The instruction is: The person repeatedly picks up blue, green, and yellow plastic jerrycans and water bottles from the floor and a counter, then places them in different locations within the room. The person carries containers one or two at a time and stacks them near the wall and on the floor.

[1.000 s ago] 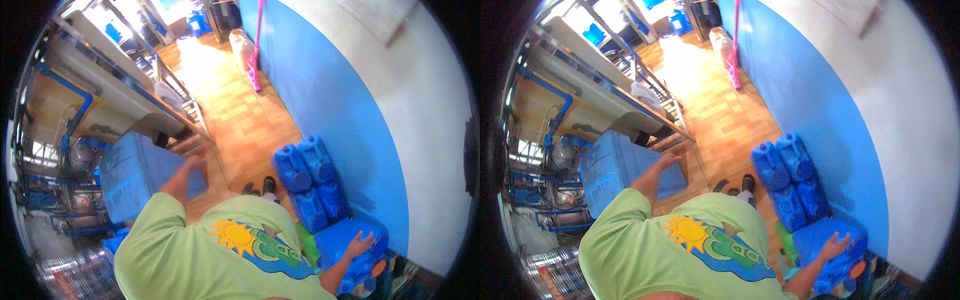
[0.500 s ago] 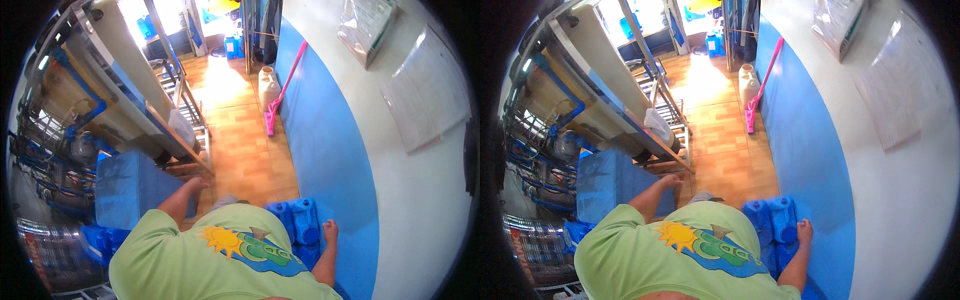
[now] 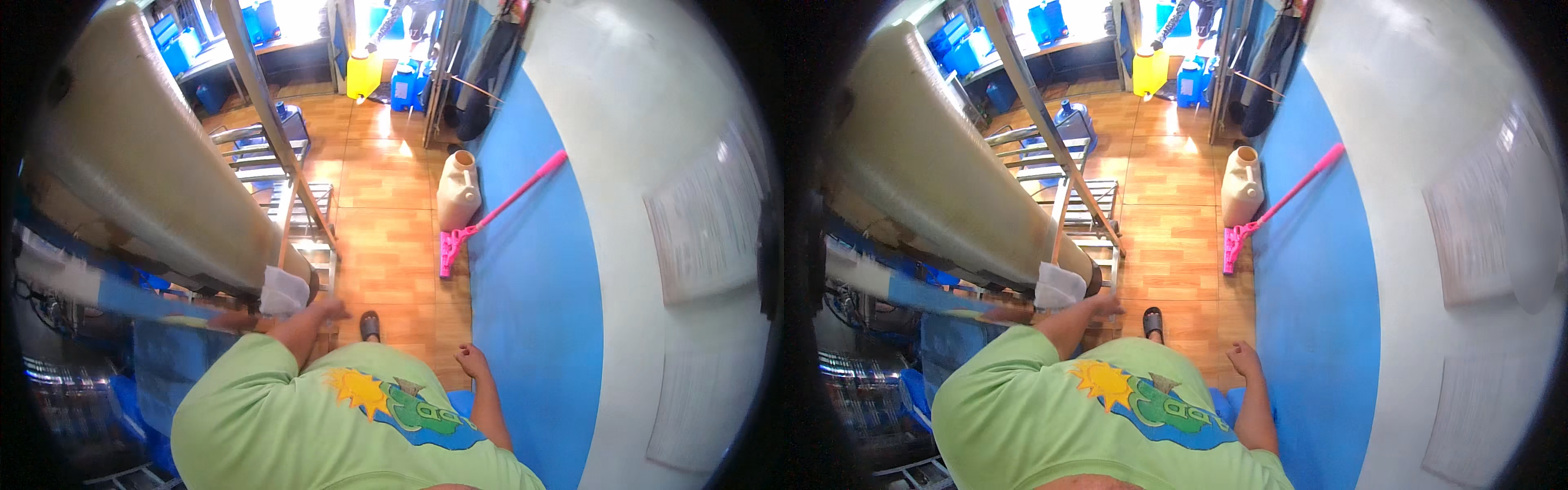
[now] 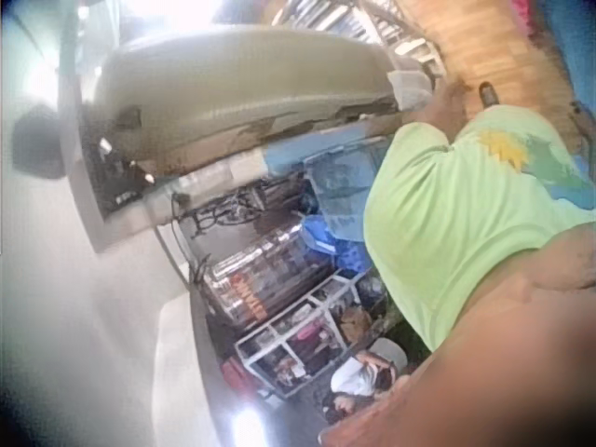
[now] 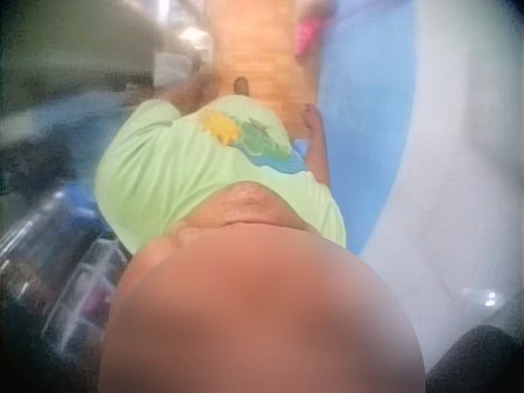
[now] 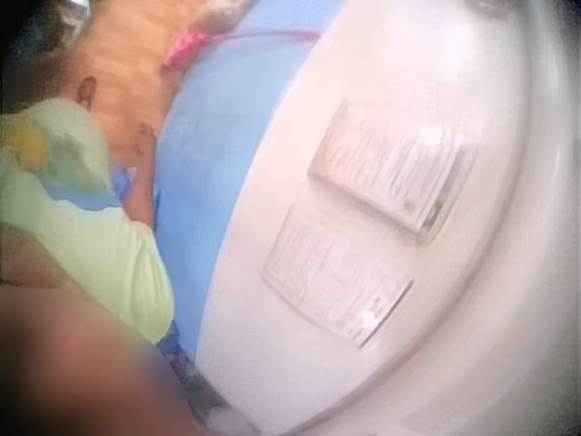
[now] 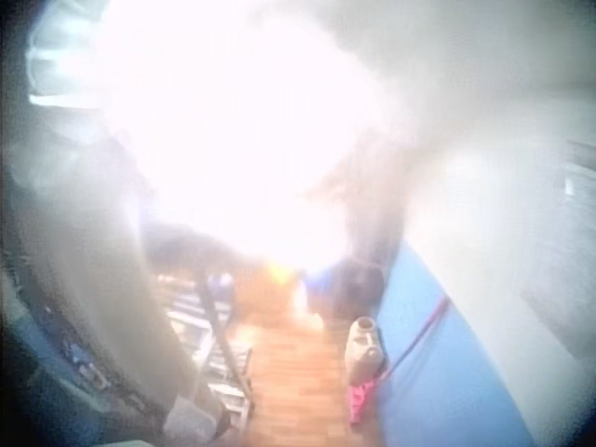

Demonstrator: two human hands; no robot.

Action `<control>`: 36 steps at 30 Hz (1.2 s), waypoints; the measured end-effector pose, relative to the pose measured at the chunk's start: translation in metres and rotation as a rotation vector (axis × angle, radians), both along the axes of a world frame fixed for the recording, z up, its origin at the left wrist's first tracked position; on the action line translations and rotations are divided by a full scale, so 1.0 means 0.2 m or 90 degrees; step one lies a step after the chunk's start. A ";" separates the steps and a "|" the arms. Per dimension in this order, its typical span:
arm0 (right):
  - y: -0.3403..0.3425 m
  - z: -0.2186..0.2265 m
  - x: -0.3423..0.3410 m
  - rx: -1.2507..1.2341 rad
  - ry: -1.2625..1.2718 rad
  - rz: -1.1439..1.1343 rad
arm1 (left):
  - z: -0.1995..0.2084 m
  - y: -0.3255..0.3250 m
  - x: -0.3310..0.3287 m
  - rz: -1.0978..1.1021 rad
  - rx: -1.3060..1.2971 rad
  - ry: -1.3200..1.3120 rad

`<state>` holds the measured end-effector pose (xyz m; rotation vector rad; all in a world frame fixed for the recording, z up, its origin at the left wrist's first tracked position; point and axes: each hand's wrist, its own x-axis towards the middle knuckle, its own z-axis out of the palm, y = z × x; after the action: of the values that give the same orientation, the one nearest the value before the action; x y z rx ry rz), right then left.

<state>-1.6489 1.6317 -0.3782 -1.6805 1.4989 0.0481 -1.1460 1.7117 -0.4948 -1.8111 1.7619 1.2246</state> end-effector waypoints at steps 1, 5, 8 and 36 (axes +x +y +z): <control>-0.11 -0.01 0.09 0.040 0.007 0.027 | 0.11 -0.20 0.04 0.014 0.035 0.006; -0.50 -0.21 0.23 0.024 -0.010 -0.031 | 0.60 -0.90 0.21 0.133 -0.094 0.009; -0.70 -0.40 0.24 0.054 -0.010 -0.074 | 0.84 -1.36 0.37 0.142 -0.102 0.006; -4.60 -0.10 2.93 0.018 0.025 0.141 | -0.16 -3.11 2.52 0.482 0.078 0.130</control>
<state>-1.0636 0.7117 -0.3983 -1.8250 1.3288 0.2204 -0.6413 1.0888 -0.5275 -2.4396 1.0471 1.7857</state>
